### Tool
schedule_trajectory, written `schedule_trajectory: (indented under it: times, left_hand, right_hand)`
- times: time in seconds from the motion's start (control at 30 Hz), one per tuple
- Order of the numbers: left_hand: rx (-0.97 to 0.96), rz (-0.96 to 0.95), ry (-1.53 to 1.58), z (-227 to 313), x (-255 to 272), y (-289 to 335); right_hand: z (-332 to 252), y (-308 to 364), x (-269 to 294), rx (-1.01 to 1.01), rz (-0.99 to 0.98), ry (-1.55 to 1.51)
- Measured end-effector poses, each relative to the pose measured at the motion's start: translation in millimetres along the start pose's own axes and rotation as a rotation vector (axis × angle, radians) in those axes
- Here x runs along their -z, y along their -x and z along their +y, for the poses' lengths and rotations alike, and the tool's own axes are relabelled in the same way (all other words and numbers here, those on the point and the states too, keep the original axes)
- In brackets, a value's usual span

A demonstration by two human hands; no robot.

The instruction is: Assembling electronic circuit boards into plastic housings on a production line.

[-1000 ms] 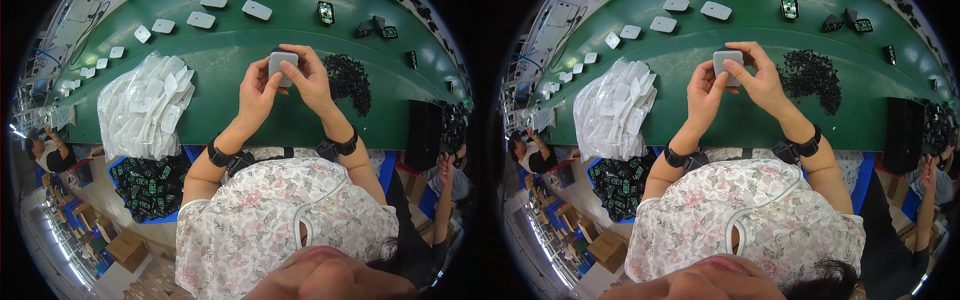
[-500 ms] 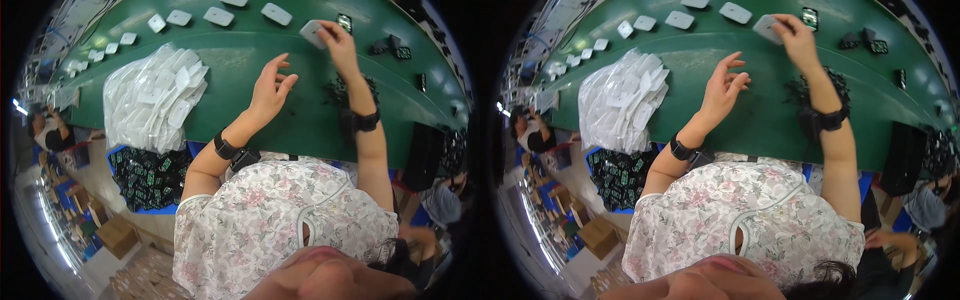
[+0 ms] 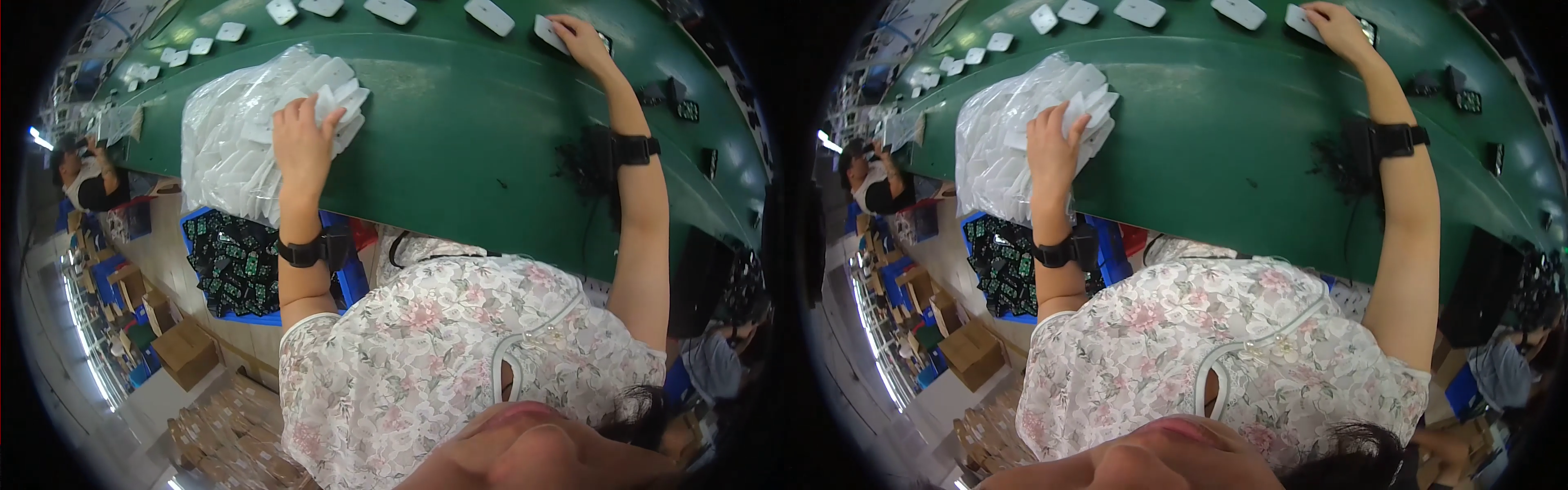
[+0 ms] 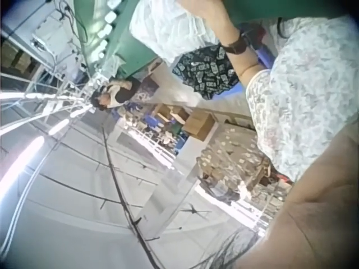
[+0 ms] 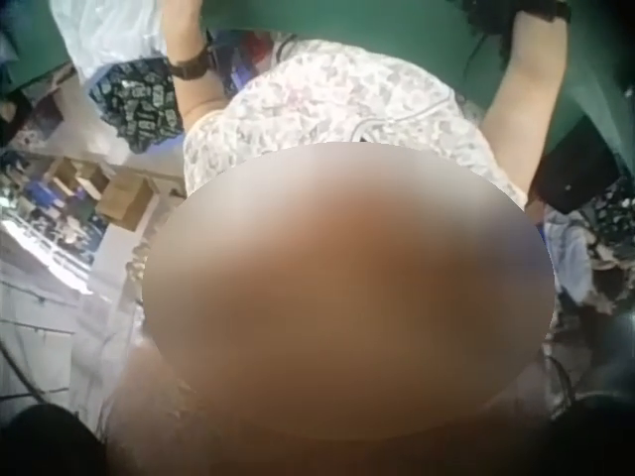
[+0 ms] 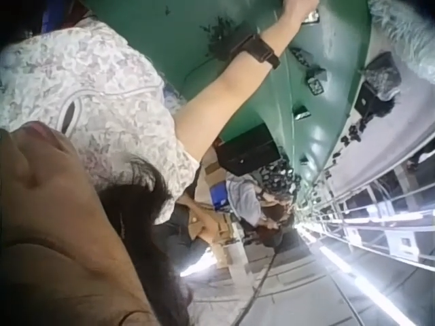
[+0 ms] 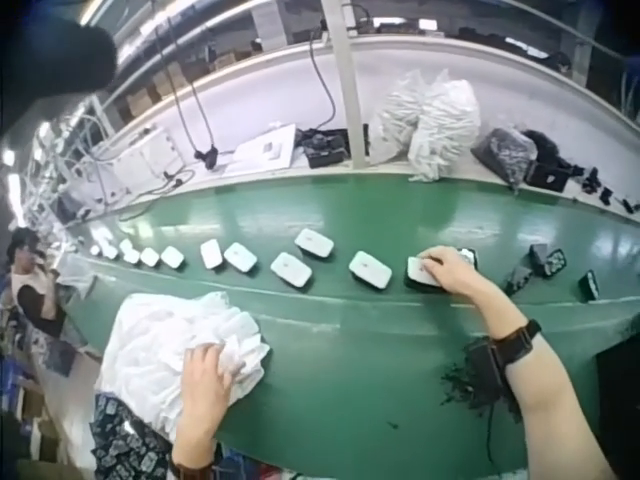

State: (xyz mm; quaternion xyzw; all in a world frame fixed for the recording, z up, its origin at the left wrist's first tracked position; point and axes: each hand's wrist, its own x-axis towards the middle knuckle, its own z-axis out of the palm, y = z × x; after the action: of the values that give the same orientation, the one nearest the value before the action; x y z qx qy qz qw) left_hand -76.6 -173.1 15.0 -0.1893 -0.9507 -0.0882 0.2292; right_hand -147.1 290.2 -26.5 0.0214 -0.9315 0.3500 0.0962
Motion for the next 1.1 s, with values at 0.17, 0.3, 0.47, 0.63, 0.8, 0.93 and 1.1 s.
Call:
schedule_trajectory:
  times: [0.17, 0.3, 0.47, 0.63, 0.8, 0.93, 1.1]
  left_hand:
    - [0.087, -0.098, -0.184, -7.5, -9.9, -6.0]
    - [0.107, -0.151, -0.227, -0.3, -11.2, -6.0]
    - [-0.063, -0.093, 0.153, 6.8, -26.3, -9.0]
    - [0.009, -0.007, 0.185, 13.5, -42.2, -1.4]
    - [0.102, -0.102, 0.188, 19.5, -38.8, -10.5]
    - [-0.067, 0.042, 0.223, 25.7, -39.1, -4.0]
    - [0.145, -0.215, 0.767, 82.9, -15.0, -11.4]
  right_hand:
    - [-63.6, 35.1, 15.4, 0.096, 0.285, 0.254]
    - [-122.6, 116.3, -5.5, 0.228, -0.082, 0.038]
    - [-137.9, 193.8, -44.9, 0.282, -0.209, 0.101]
    - [-130.8, 203.1, -54.6, 0.273, -0.09, 0.095]
    - [-111.6, 205.2, -19.7, 0.169, 0.201, 0.331]
    - [-77.1, 223.0, 26.0, -0.21, 0.41, 0.57]
    - [-49.5, 250.5, 42.6, -0.442, 0.32, 0.545]
